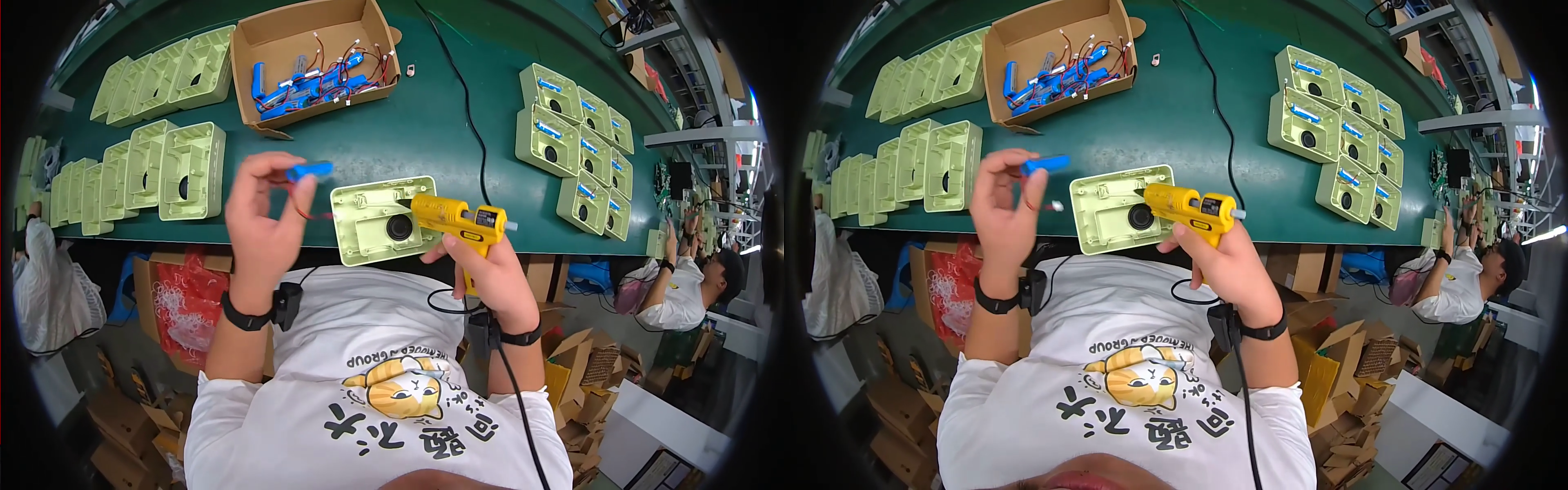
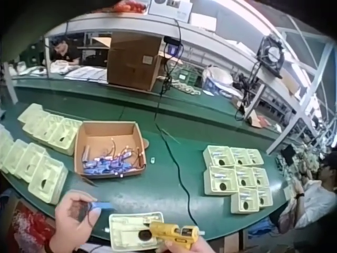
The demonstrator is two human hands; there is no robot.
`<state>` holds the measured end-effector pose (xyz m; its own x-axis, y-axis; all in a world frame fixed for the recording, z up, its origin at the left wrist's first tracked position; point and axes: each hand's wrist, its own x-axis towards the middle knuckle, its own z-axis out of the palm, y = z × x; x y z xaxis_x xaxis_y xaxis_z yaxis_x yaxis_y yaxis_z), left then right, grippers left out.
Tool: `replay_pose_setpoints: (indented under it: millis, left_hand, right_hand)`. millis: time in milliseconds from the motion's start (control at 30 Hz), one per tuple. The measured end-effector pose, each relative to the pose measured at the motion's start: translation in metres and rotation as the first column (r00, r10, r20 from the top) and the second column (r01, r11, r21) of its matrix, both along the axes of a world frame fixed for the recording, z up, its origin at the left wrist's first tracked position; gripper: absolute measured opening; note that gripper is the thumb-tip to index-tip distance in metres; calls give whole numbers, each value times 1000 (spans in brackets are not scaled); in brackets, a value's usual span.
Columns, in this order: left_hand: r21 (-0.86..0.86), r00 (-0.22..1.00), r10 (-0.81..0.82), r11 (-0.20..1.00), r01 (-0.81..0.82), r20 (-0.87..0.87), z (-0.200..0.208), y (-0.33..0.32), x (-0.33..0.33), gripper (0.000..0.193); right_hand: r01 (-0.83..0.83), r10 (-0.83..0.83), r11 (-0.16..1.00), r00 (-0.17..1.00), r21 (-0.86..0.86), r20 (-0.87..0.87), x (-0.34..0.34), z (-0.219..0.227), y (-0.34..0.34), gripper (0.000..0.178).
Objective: The person assembles electronic devices by placing batteries into plastic housings and securing them with a glue gun. They periodically insert new glue sticks into the gun and move completed housings aside to continue the process.
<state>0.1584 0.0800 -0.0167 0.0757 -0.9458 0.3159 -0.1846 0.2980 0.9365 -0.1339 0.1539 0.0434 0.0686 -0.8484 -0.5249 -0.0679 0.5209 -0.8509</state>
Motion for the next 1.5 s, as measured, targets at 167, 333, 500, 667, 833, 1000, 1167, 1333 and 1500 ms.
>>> replay_pose_setpoints:
  millis: [167, 333, 500, 667, 833, 1000, 1167, 1333, 1500]
  left_hand:
    - [-284, 990, -128, 948, 140, 61, -23, 5, -33, 32]
    - [-395, 974, -76, 905, 158, 215, -36, 10, -42, 34]
    - [-340, 964, -93, 924, 177, 249, -30, 8, -44, 31]
    - [-340, 931, -116, 910, 240, 346, -24, 5, -43, 26]
    - [-302, 936, -122, 926, 227, 330, -27, 7, -43, 24]
    - [-294, 945, -120, 932, 213, 305, -27, 8, -45, 24]
    - [-287, 937, -121, 932, 221, 328, -25, 8, -46, 23]
    - [-292, 918, -130, 923, 249, 374, -23, 5, -47, 23]
    - [-229, 895, -176, 930, 288, 409, -18, 7, -46, 23]
  right_hand:
    - [13, -17, 1000, 986, -27, -168, 3, -12, 9, 29]
    - [-181, 74, 955, 913, -235, -402, 3, -40, 27, 19]
    - [-303, 9, 864, 808, -402, -589, 13, -41, 29, 13]
    - [-370, 4, 853, 711, -369, -703, 18, -38, 30, 11]
    - [-352, 26, 880, 707, -319, -707, 18, -30, 33, 15]
    - [-178, 20, 943, 875, -283, -483, 8, -29, 32, 18]
    - [-85, -10, 964, 935, -251, -356, 7, -31, 34, 23]
    - [-28, -24, 983, 961, -184, -276, 2, -38, 33, 26]
    - [-33, -61, 962, 941, -272, -331, 7, -34, 31, 18]
